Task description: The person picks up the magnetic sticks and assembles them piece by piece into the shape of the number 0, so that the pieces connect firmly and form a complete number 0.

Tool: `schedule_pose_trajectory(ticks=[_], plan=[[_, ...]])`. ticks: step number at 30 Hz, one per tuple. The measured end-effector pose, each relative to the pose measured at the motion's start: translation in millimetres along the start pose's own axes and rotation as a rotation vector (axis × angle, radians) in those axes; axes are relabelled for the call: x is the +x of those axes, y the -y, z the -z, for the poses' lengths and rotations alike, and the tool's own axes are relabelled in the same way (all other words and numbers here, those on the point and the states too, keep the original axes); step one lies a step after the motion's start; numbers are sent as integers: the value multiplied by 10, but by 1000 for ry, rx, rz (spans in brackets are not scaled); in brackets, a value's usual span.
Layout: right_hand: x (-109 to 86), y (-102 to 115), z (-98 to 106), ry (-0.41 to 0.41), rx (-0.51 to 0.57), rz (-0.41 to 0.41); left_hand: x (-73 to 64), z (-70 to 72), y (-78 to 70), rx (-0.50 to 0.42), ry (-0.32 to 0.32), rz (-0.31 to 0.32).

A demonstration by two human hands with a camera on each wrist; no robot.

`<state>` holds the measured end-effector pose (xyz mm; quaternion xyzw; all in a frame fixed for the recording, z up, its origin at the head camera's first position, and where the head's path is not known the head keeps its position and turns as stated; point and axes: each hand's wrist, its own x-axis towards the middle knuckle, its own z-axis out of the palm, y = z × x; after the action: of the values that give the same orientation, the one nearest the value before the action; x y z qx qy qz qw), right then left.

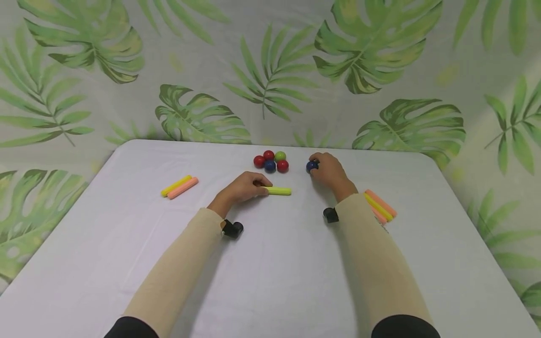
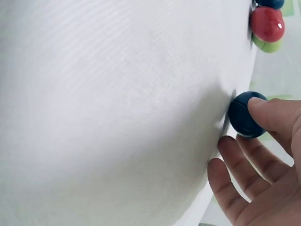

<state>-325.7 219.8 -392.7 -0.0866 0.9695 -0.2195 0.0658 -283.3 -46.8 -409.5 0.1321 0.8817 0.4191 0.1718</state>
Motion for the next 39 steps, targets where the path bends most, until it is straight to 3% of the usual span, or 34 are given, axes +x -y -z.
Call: schedule_pose_trajectory(ticks=[11,29,39], plan=[[-49,-42,-6,1,31,33,-16,11,-23,-6,3,8],[-369,108,-47,86,38,136,-27,-3,-46,28,-12,22],[-470,105,-82,74,51,111,-9,-37,-70,80,-28,0]])
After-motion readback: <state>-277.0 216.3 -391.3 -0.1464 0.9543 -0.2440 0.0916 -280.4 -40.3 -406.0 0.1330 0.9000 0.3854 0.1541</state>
